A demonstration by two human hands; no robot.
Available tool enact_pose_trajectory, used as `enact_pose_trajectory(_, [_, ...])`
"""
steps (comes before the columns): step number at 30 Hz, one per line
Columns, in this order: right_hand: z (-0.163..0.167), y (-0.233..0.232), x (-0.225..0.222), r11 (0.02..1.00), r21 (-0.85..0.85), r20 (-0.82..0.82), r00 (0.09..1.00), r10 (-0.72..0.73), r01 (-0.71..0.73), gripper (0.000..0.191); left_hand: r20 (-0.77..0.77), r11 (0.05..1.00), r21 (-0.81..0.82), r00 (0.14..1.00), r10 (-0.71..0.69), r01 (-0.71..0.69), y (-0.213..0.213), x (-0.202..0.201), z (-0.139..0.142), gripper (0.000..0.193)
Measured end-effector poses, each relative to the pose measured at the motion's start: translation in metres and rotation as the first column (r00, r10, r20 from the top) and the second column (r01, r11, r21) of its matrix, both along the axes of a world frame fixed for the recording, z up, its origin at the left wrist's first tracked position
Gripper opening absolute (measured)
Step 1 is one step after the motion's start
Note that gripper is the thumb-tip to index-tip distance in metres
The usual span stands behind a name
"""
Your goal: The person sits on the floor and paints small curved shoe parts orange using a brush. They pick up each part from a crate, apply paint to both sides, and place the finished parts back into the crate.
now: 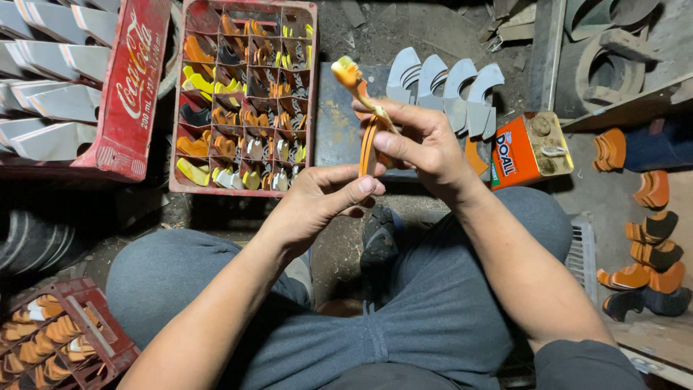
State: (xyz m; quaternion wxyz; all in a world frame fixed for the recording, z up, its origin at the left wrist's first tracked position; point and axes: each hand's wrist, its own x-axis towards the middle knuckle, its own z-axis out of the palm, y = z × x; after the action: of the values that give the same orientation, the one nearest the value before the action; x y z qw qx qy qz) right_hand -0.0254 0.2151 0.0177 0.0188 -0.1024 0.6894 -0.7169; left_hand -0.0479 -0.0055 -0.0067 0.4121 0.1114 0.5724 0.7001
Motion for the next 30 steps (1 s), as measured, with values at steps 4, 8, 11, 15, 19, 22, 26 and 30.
enact_pose_trajectory(4, [0.013,0.030,-0.003,0.958,0.107,-0.020,0.964,-0.266,0.267,0.043,-0.156,0.993,-0.063,0.984,0.088,-0.099,0.000,-0.001,0.000,0.045])
enact_pose_trajectory(8, [0.024,0.105,-0.014,0.588,0.746,-0.344,0.937,-0.060,0.311,0.029,-0.285,0.974,-0.102,0.944,0.167,-0.203,-0.009,-0.009,-0.004,0.042])
enact_pose_trajectory(11, [-0.018,0.129,-0.024,0.329,0.935,-0.113,0.991,-0.070,0.130,0.033,-0.234,0.960,-0.145,0.951,0.201,-0.239,-0.013,-0.011,-0.009,0.041])
enact_pose_trajectory(15, [-0.088,0.120,-0.023,0.140,0.989,-0.039,0.996,-0.083,0.051,0.018,-0.109,0.964,-0.101,0.966,0.235,-0.246,-0.013,-0.012,-0.018,0.039])
enact_pose_trajectory(19, [-0.121,0.106,-0.030,0.207,0.976,-0.044,0.993,-0.109,0.066,0.018,-0.265,0.962,-0.133,0.944,0.199,-0.240,-0.018,-0.013,-0.025,0.040])
enact_pose_trajectory(22, [-0.132,0.099,-0.037,0.234,0.970,-0.057,0.997,-0.054,0.068,0.018,-0.376,0.950,-0.179,0.910,0.173,-0.255,-0.022,-0.013,-0.028,0.042])
enact_pose_trajectory(26, [-0.147,0.090,-0.042,0.224,0.970,-0.108,0.994,0.029,0.099,0.024,-0.347,0.927,-0.259,0.921,0.174,-0.273,-0.023,-0.012,-0.033,0.044])
enact_pose_trajectory(30, [-0.159,0.086,-0.047,0.122,0.992,-0.022,0.999,0.035,0.017,0.024,-0.487,0.938,-0.215,0.862,0.137,-0.271,-0.023,-0.012,-0.037,0.042])
